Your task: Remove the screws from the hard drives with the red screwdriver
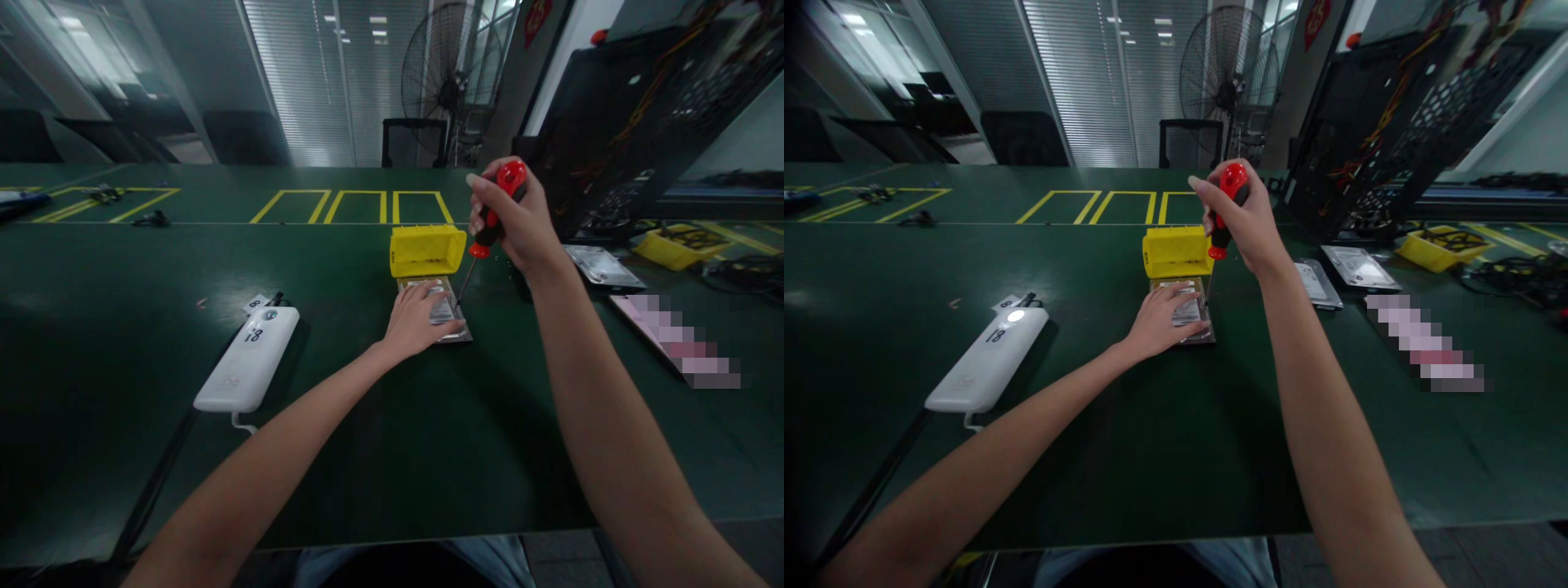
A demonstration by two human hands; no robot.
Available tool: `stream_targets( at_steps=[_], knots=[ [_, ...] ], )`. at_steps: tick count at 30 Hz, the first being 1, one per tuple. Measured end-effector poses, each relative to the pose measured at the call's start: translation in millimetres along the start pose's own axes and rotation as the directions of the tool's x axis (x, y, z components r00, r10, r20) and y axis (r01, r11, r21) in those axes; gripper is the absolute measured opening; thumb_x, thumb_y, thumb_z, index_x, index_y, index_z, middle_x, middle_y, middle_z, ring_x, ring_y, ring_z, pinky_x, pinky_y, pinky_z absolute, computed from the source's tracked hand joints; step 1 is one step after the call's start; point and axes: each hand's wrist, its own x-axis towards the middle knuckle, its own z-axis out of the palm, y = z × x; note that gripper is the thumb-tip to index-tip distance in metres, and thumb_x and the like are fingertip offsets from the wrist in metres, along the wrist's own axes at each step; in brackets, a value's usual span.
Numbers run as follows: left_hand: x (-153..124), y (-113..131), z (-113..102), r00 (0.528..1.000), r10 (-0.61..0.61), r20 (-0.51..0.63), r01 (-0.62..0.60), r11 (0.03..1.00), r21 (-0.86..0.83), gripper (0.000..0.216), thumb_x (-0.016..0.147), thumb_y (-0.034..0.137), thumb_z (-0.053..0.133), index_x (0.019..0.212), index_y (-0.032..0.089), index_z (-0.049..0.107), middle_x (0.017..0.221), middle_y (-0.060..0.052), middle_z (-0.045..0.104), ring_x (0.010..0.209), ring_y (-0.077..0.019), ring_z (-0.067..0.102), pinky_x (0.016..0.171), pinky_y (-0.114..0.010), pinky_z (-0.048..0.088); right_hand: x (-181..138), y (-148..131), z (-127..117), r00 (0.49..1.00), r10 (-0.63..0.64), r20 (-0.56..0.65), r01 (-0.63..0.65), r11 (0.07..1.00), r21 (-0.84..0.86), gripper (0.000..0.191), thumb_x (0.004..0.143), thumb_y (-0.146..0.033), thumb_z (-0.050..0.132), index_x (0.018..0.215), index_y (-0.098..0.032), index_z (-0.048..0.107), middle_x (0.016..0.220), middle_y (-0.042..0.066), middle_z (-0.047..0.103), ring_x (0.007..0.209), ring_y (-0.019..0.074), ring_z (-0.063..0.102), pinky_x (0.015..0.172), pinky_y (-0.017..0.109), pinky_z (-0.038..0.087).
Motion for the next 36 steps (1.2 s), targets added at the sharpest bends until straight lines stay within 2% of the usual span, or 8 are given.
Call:
stream_targets(
  at_steps=[3,6,10,13,20,28,33,36],
  knots=[
    [-0.5,-0.1,-0.3,1.000,0.006,0.000,-0.006,1.000,-0.006,0.061,0.085,0.062,0.045,0.128,0.020,0.052,0.142,-0.007,0.043,0.129,-0.0277,0.038,0.107,-0.048,0.030,1.9,0.7,-1.1,0.999,0.034,0.025,-0.035,0.998,0.049,0.037,0.076,-0.063,0.056,0.076,-0.027,0.053,0.062,-0.002,0.053,0.052,0.0137,0.053,0.048,0.030,0.045],
    [-1.0,-0.1,-0.4,1.000,0.006,0.000,-0.006,1.000,-0.014,0.062,0.085,0.062,0.044,0.129,0.020,0.051,0.142,-0.007,0.042,0.129,-0.0269,0.039,0.108,-0.048,0.030,3.1,1.7,-2.7,0.997,0.062,0.037,-0.066,0.992,0.105,0.046,0.079,-0.069,0.045,0.073,-0.025,0.056,0.065,0.002,0.056,0.058,0.0171,0.057,0.050,0.033,0.048],
    [-1.4,-0.3,-0.6,1.000,0.008,-0.007,-0.009,1.000,-0.021,0.063,0.085,0.063,0.044,0.129,0.019,0.051,0.142,-0.008,0.042,0.129,-0.0267,0.039,0.108,-0.048,0.030,4.3,3.1,-4.0,0.998,0.057,-0.015,-0.054,0.986,0.158,0.036,0.079,-0.058,0.055,0.072,-0.023,0.060,0.070,0.002,0.057,0.059,0.0160,0.056,0.050,0.035,0.049],
    [-1.3,-0.4,-0.7,1.000,0.008,-0.001,-0.008,1.000,-0.023,0.063,0.085,0.063,0.045,0.129,0.019,0.051,0.142,-0.008,0.042,0.129,-0.0264,0.039,0.108,-0.048,0.030,4.4,3.3,-3.7,0.997,0.035,-0.066,-0.024,0.986,0.164,0.025,0.076,-0.047,0.064,0.070,-0.024,0.056,0.073,0.000,0.057,0.059,0.0138,0.055,0.048,0.032,0.049],
    [-0.4,0.6,-0.6,1.000,0.004,0.005,-0.004,1.000,-0.010,0.062,0.085,0.063,0.044,0.129,0.020,0.051,0.142,-0.007,0.042,0.129,-0.0274,0.038,0.108,-0.049,0.029,2.2,2.7,-1.8,0.998,0.028,-0.055,-0.022,0.994,0.104,0.024,0.076,-0.042,0.065,0.075,-0.025,0.047,0.061,-0.005,0.058,0.051,0.0105,0.050,0.049,0.027,0.044],
    [-0.2,-1.3,2.1,1.000,0.018,-0.021,-0.018,1.000,-0.007,0.062,0.084,0.062,0.045,0.128,0.019,0.052,0.140,-0.008,0.044,0.128,-0.0267,0.039,0.108,-0.047,0.030,2.9,2.9,-0.8,1.000,0.007,-0.008,-0.007,0.999,0.048,0.029,0.073,-0.046,0.069,0.075,-0.025,0.050,0.062,-0.004,0.051,0.047,0.0096,0.047,0.047,0.027,0.041],
    [0.1,-1.4,2.3,1.000,0.010,-0.016,-0.010,1.000,0.000,0.061,0.085,0.062,0.046,0.129,0.020,0.051,0.141,-0.007,0.043,0.128,-0.0270,0.040,0.107,-0.047,0.031,2.5,6.1,-0.2,1.000,0.004,-0.012,-0.004,0.999,0.035,0.032,0.077,-0.060,0.058,0.084,-0.029,0.054,0.066,-0.002,0.054,0.051,0.0125,0.048,0.047,0.029,0.043],
    [-0.1,-1.0,2.0,1.000,0.013,-0.015,-0.013,1.000,0.004,0.061,0.085,0.062,0.045,0.128,0.019,0.051,0.141,-0.008,0.043,0.128,-0.0270,0.040,0.107,-0.047,0.031,1.2,5.0,-0.1,0.999,0.034,-0.001,-0.034,0.999,0.026,0.032,0.076,-0.060,0.058,0.086,-0.030,0.055,0.065,-0.002,0.055,0.056,0.0143,0.052,0.050,0.030,0.046]
  ],
)
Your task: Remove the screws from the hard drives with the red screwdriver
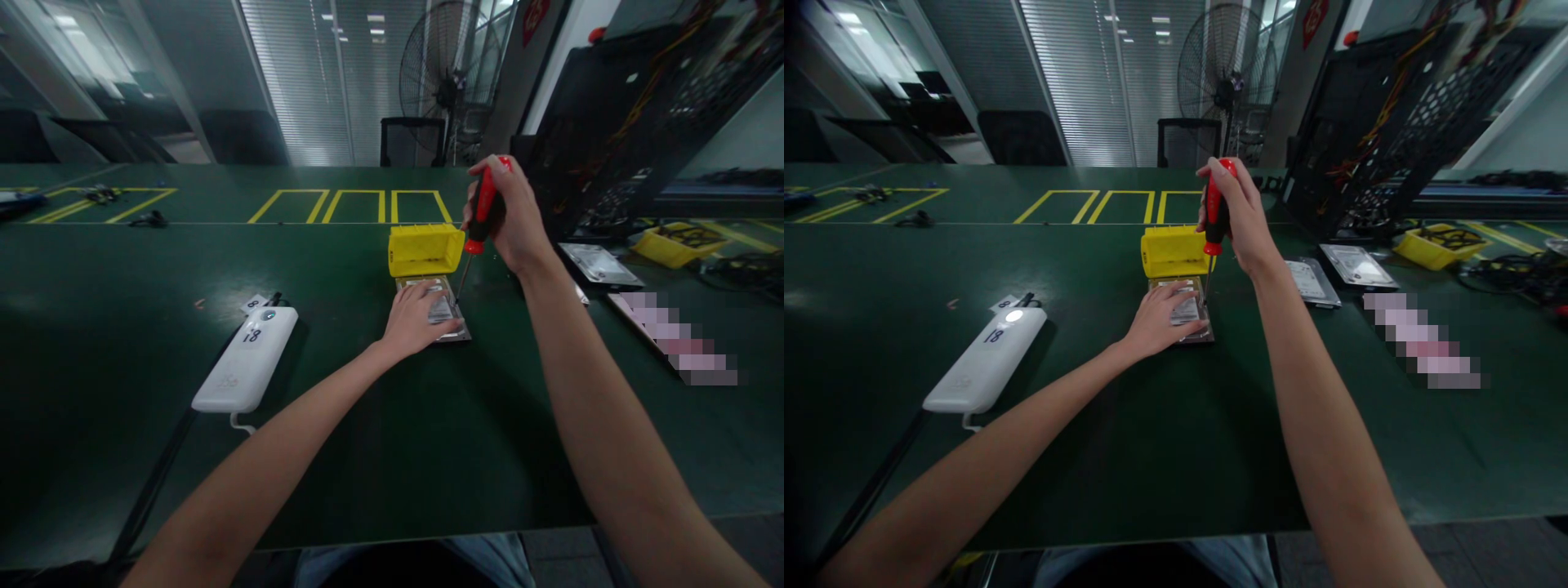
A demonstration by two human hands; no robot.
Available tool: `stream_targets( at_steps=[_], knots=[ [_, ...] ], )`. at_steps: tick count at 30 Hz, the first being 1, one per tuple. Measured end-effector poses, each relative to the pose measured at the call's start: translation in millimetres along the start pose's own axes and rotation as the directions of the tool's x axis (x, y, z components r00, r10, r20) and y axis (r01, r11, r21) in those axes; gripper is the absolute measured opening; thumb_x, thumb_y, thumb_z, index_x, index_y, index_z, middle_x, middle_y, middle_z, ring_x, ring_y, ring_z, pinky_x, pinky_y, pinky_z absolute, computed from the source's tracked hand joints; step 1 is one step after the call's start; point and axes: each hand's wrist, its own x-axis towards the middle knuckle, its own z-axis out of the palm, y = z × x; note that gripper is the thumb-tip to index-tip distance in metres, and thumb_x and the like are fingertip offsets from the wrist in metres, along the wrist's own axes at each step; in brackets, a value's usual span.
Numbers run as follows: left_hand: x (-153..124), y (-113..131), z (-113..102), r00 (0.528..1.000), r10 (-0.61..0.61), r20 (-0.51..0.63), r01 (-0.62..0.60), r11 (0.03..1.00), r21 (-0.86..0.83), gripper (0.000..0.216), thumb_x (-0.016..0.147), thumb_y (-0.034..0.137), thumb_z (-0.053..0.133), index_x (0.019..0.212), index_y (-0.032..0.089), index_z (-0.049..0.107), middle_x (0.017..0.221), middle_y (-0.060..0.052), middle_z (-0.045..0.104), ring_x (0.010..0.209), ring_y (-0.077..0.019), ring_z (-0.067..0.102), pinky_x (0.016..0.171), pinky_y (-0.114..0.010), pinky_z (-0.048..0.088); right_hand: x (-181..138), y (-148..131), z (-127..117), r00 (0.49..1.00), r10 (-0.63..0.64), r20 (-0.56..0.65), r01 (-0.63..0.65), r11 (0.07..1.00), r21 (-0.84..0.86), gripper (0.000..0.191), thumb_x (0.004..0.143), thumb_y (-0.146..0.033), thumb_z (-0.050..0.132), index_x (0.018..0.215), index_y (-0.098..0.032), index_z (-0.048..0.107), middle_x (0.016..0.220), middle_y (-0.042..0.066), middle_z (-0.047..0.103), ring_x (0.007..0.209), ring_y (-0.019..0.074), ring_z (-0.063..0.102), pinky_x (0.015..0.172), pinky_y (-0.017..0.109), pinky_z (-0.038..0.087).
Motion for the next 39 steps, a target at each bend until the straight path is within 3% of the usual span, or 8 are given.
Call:
stream_targets(
  at_steps=[5,11,16,22,26,31,39],
  knots=[
    [-0.6,0.3,-0.9,1.000,-0.005,0.001,0.005,1.000,-0.005,0.062,0.085,0.063,0.044,0.128,0.019,0.051,0.141,-0.008,0.043,0.128,-0.0266,0.039,0.107,-0.047,0.030,-2.2,-4.6,0.6,1.000,0.001,0.014,-0.001,1.000,0.008,0.025,0.074,-0.049,0.066,0.079,-0.029,0.052,0.066,-0.003,0.055,0.056,0.0134,0.053,0.056,0.031,0.049],
    [-0.4,1.9,-2.9,1.000,-0.020,0.023,0.020,1.000,-0.010,0.063,0.084,0.063,0.045,0.130,0.019,0.050,0.142,-0.007,0.043,0.129,-0.0264,0.039,0.108,-0.046,0.030,-1.4,-3.0,-1.1,0.997,-0.074,-0.013,0.074,0.997,0.035,0.023,0.075,-0.036,0.068,0.076,-0.027,0.046,0.062,-0.006,0.053,0.051,0.0107,0.050,0.049,0.028,0.045],
    [0.3,2.4,-1.8,1.000,-0.022,0.010,0.022,1.000,0.004,0.062,0.084,0.062,0.047,0.128,0.019,0.052,0.142,-0.007,0.043,0.128,-0.0263,0.040,0.108,-0.046,0.030,-0.4,-3.4,-2.4,0.996,-0.089,0.005,0.089,0.996,0.020,0.024,0.076,-0.041,0.067,0.080,-0.024,0.051,0.060,-0.005,0.050,0.046,0.0092,0.047,0.046,0.026,0.043],
    [-0.4,2.1,-2.8,1.000,-0.017,0.011,0.017,1.000,-0.017,0.062,0.084,0.062,0.046,0.129,0.019,0.052,0.142,-0.007,0.043,0.129,-0.0266,0.039,0.108,-0.047,0.029,2.1,-3.5,-3.5,0.999,0.012,0.031,-0.014,0.998,0.053,0.044,0.076,-0.069,0.048,0.081,-0.027,0.058,0.066,-0.001,0.053,0.052,0.0133,0.051,0.047,0.031,0.049],
    [-0.9,1.7,-3.3,1.000,-0.014,0.010,0.014,1.000,-0.015,0.063,0.084,0.063,0.044,0.129,0.019,0.051,0.142,-0.007,0.043,0.128,-0.0265,0.040,0.107,-0.047,0.030,2.9,-2.7,-4.0,1.000,-0.007,0.002,0.007,0.997,0.073,0.035,0.076,-0.061,0.056,0.078,-0.027,0.060,0.072,-0.001,0.055,0.055,0.0130,0.052,0.049,0.032,0.050],
    [-0.9,2.2,-3.8,1.000,-0.010,0.017,0.010,1.000,-0.006,0.063,0.085,0.063,0.044,0.129,0.019,0.050,0.142,-0.008,0.043,0.129,-0.0267,0.039,0.108,-0.047,0.029,1.7,-2.4,-3.1,0.999,-0.032,-0.042,0.036,0.994,0.101,0.025,0.074,-0.045,0.067,0.076,-0.027,0.050,0.072,-0.005,0.058,0.059,0.0112,0.054,0.054,0.029,0.049],
    [-1.0,2.1,-3.5,1.000,-0.016,0.025,0.016,1.000,-0.010,0.062,0.085,0.062,0.044,0.130,0.019,0.050,0.142,-0.007,0.042,0.129,-0.0269,0.038,0.108,-0.047,0.029,0.0,-5.3,-3.2,0.997,-0.061,0.041,0.058,0.996,0.062,0.023,0.078,-0.047,0.063,0.081,-0.028,0.051,0.064,-0.005,0.057,0.052,0.0117,0.053,0.050,0.028,0.047]
  ],
)
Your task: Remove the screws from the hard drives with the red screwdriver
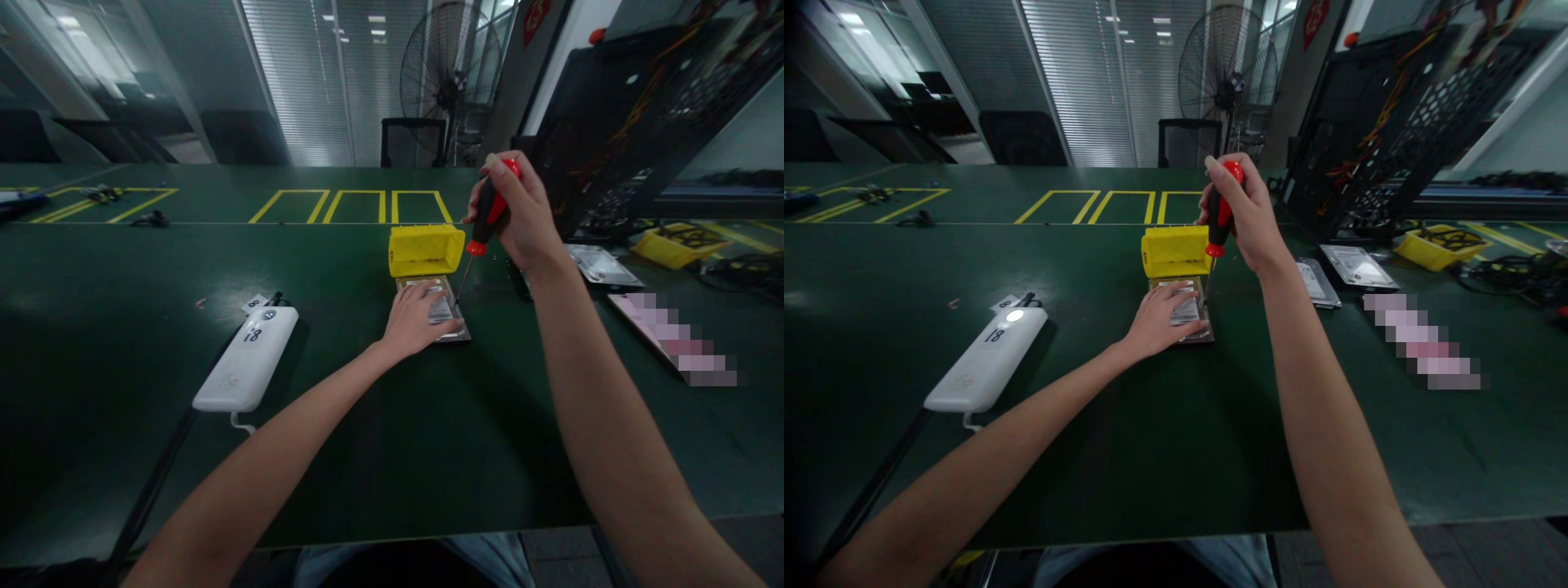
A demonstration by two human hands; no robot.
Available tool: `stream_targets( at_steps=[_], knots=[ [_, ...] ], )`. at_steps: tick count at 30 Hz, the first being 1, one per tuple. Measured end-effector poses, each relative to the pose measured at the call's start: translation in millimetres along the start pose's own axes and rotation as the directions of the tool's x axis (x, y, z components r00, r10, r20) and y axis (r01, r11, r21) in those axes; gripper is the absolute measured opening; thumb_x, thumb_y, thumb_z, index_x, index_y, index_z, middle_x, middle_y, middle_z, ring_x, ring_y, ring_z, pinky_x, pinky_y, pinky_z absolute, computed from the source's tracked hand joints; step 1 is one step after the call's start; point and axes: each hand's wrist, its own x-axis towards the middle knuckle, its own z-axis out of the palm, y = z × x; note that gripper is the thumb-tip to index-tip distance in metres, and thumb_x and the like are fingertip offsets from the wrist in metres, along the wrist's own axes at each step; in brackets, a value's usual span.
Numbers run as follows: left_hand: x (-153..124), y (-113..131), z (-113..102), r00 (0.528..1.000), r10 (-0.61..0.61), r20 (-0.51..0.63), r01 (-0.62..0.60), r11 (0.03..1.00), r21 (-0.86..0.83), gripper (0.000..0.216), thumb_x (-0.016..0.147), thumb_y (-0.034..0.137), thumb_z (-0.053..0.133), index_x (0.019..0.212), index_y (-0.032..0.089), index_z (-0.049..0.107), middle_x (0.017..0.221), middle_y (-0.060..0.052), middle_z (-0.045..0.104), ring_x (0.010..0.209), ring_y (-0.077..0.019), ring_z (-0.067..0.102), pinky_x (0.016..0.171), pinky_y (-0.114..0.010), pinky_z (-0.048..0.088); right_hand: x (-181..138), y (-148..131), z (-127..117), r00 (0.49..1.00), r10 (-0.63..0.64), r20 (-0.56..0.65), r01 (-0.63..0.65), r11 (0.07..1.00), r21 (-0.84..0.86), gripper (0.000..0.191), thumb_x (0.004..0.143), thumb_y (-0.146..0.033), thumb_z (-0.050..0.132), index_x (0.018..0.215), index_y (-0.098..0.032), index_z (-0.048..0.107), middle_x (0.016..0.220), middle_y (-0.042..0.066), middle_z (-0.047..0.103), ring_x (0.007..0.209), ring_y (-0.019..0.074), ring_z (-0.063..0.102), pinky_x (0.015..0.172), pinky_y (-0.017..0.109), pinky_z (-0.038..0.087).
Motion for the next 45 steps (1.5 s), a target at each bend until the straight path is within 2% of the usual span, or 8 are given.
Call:
stream_targets(
  at_steps=[6,12,17,22,30,36,45],
  knots=[
    [0.6,-0.3,1.2,1.000,0.001,-0.005,-0.001,1.000,0.008,0.062,0.085,0.062,0.045,0.129,0.019,0.050,0.143,-0.008,0.042,0.129,-0.0270,0.038,0.108,-0.047,0.029,-0.6,-1.7,-0.4,0.999,0.048,-0.001,-0.048,0.998,-0.048,0.026,0.076,-0.054,0.063,0.079,-0.029,0.056,0.066,-0.003,0.055,0.054,0.0123,0.054,0.054,0.030,0.050],
    [1.1,0.6,1.4,1.000,-0.006,-0.008,0.006,1.000,0.011,0.061,0.085,0.061,0.045,0.129,0.019,0.051,0.142,-0.007,0.043,0.129,-0.0271,0.039,0.108,-0.048,0.029,1.5,3.2,-0.6,0.998,0.044,-0.044,-0.045,0.999,-0.011,0.031,0.078,-0.060,0.054,0.081,-0.029,0.054,0.070,-0.002,0.058,0.055,0.0147,0.056,0.050,0.032,0.049],
    [0.5,-0.9,2.7,1.000,0.005,-0.026,-0.005,1.000,0.011,0.062,0.084,0.062,0.045,0.128,0.019,0.051,0.141,-0.008,0.044,0.128,-0.0263,0.039,0.108,-0.046,0.030,2.3,6.1,-1.1,0.997,0.032,-0.065,-0.035,0.998,-0.042,0.029,0.078,-0.057,0.057,0.093,-0.033,0.052,0.071,-0.003,0.059,0.059,0.0157,0.059,0.050,0.031,0.049],
    [0.5,-2.0,3.0,1.000,0.006,-0.023,-0.006,1.000,0.004,0.063,0.084,0.063,0.044,0.129,0.019,0.051,0.141,-0.007,0.043,0.128,-0.0270,0.039,0.108,-0.047,0.030,0.7,1.8,0.5,0.998,0.051,-0.033,-0.054,0.995,-0.081,0.025,0.077,-0.054,0.060,0.086,-0.032,0.052,0.069,-0.003,0.058,0.061,0.0157,0.059,0.053,0.031,0.051],
    [1.0,-2.0,3.5,1.000,0.002,-0.017,-0.001,1.000,0.005,0.061,0.085,0.062,0.046,0.130,0.020,0.050,0.142,-0.007,0.043,0.129,-0.0257,0.038,0.109,-0.046,0.029,1.1,-1.1,1.7,1.000,-0.025,-0.014,0.024,0.997,-0.067,0.020,0.080,-0.044,0.062,0.083,-0.028,0.050,0.068,-0.005,0.055,0.055,0.0115,0.056,0.055,0.028,0.052],
    [1.3,-3.2,6.3,0.999,0.011,-0.040,-0.011,1.000,0.010,0.062,0.084,0.062,0.045,0.128,0.019,0.052,0.141,-0.008,0.044,0.129,-0.0268,0.039,0.108,-0.046,0.030,3.1,3.4,-2.9,0.999,-0.033,-0.036,0.029,0.994,-0.107,0.024,0.080,-0.046,0.060,0.088,-0.026,0.048,0.070,-0.005,0.056,0.057,0.0116,0.057,0.054,0.027,0.053],
    [0.6,-3.4,6.0,0.999,0.015,-0.033,-0.015,1.000,0.001,0.061,0.085,0.061,0.045,0.129,0.019,0.051,0.141,-0.008,0.044,0.128,-0.0269,0.040,0.107,-0.048,0.030,4.2,6.8,-12.2,1.000,-0.022,-0.010,0.020,0.985,-0.174,0.021,0.082,-0.050,0.057,0.093,-0.033,0.051,0.080,-0.002,0.057,0.069,0.0149,0.062,0.059,0.030,0.052]
  ],
)
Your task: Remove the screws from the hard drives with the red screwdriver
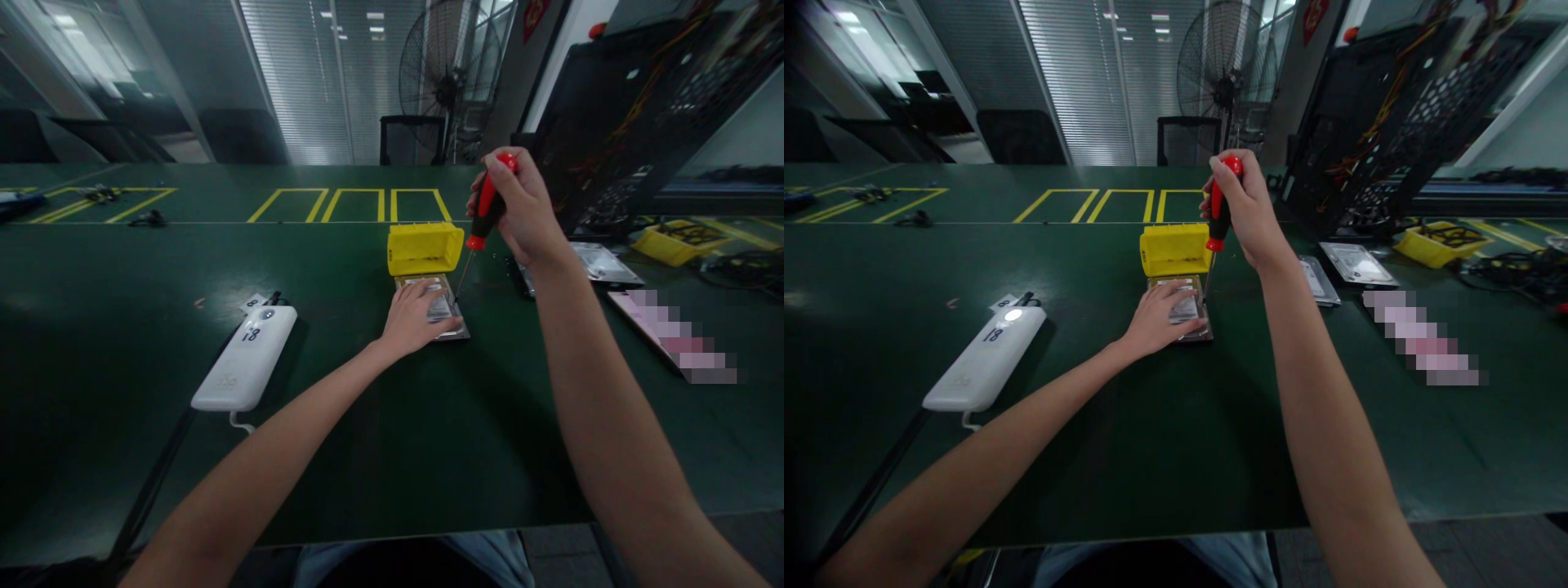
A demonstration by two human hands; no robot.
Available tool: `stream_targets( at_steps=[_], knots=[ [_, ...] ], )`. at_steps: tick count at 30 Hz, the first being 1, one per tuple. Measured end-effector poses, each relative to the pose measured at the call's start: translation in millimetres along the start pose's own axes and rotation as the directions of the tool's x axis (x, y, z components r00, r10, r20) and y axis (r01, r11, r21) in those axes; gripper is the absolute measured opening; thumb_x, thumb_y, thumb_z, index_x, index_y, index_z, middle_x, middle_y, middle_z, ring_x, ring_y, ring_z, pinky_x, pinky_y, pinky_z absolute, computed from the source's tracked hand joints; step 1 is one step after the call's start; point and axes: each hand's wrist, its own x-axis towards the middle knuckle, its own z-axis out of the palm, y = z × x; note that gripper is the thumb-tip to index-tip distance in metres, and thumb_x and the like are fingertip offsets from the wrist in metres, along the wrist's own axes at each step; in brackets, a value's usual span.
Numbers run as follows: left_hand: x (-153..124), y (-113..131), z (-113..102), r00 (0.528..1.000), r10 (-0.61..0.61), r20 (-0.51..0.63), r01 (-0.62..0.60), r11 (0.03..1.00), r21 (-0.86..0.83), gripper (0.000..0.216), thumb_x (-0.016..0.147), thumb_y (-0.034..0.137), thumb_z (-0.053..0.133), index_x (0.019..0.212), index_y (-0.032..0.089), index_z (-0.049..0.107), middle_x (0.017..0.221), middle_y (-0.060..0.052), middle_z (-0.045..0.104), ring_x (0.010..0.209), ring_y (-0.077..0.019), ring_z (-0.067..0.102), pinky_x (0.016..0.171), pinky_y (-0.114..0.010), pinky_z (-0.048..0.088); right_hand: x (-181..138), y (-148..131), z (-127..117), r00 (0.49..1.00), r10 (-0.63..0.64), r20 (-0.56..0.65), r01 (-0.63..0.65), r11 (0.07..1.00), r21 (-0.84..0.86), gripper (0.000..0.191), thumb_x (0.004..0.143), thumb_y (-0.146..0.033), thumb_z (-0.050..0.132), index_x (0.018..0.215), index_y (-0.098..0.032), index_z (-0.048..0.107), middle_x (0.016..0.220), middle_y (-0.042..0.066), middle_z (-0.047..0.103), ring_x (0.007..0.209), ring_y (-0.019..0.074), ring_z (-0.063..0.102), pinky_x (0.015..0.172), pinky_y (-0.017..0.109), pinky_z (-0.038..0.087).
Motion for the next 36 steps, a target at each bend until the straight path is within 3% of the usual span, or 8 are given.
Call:
stream_targets(
  at_steps=[4,7,13,17,25,30,36],
  knots=[
    [0.2,0.7,-0.4,1.000,-0.003,-0.002,0.003,1.000,0.005,0.060,0.085,0.060,0.045,0.129,0.019,0.051,0.141,-0.007,0.044,0.128,-0.0266,0.040,0.108,-0.047,0.030,-2.0,-6.1,2.8,0.999,-0.034,0.036,0.036,0.998,-0.041,0.025,0.082,-0.050,0.057,0.103,-0.038,0.053,0.080,-0.003,0.056,0.065,0.0133,0.058,0.060,0.029,0.053],
    [0.6,1.0,-0.6,1.000,-0.006,0.002,0.006,1.000,0.001,0.061,0.085,0.060,0.046,0.129,0.019,0.050,0.141,-0.008,0.043,0.129,-0.0266,0.039,0.108,-0.048,0.030,-3.1,-10.1,5.8,0.999,-0.004,0.037,0.005,0.999,-0.045,0.024,0.081,-0.052,0.057,0.100,-0.038,0.054,0.082,-0.002,0.058,0.067,0.0147,0.058,0.062,0.029,0.054],
    [1.1,1.2,-0.5,1.000,-0.008,0.004,0.008,1.000,0.002,0.060,0.085,0.061,0.046,0.129,0.019,0.051,0.141,-0.007,0.043,0.129,-0.0261,0.039,0.108,-0.048,0.029,-3.4,-12.9,7.9,0.997,0.020,0.078,-0.031,0.989,0.144,0.018,0.086,-0.043,0.048,0.096,-0.029,0.055,0.083,-0.001,0.056,0.063,0.0140,0.058,0.056,0.030,0.052],
    [0.8,1.5,-0.4,1.000,-0.012,-0.002,0.012,1.000,0.006,0.061,0.085,0.061,0.046,0.128,0.019,0.051,0.141,-0.007,0.044,0.129,-0.0260,0.039,0.109,-0.047,0.029,-3.7,-13.4,7.2,0.995,0.026,0.094,-0.038,0.991,0.129,0.019,0.085,-0.043,0.052,0.097,-0.029,0.055,0.087,-0.001,0.061,0.067,0.0146,0.060,0.059,0.030,0.053],
    [0.4,0.4,-0.6,1.000,-0.006,0.001,0.006,1.000,0.010,0.062,0.085,0.062,0.045,0.129,0.019,0.051,0.142,-0.008,0.043,0.130,-0.0263,0.038,0.109,-0.047,0.028,-1.8,-15.0,4.1,1.000,-0.028,0.011,0.028,0.999,0.036,0.015,0.078,-0.039,0.064,0.083,-0.031,0.053,0.087,-0.003,0.064,0.073,0.0143,0.061,0.062,0.029,0.053],
    [-0.1,1.5,-3.1,1.000,-0.015,0.024,0.015,1.000,-0.005,0.063,0.085,0.063,0.043,0.130,0.019,0.049,0.143,-0.007,0.041,0.130,-0.0266,0.037,0.109,-0.048,0.028,-4.0,-18.8,5.1,0.999,-0.007,-0.044,0.008,1.000,0.023,0.020,0.072,-0.033,0.071,0.081,-0.028,0.054,0.080,-0.003,0.065,0.065,0.0123,0.060,0.063,0.029,0.052],
    [-0.4,2.5,-4.2,0.999,-0.025,0.040,0.025,1.000,-0.003,0.064,0.085,0.064,0.042,0.131,0.020,0.048,0.144,-0.007,0.040,0.131,-0.0266,0.037,0.109,-0.048,0.028,-3.4,-17.4,7.8,0.999,-0.032,-0.028,0.033,0.999,0.018,0.018,0.073,-0.032,0.071,0.083,-0.026,0.056,0.067,-0.005,0.055,0.059,0.0104,0.055,0.058,0.027,0.050]
  ],
)
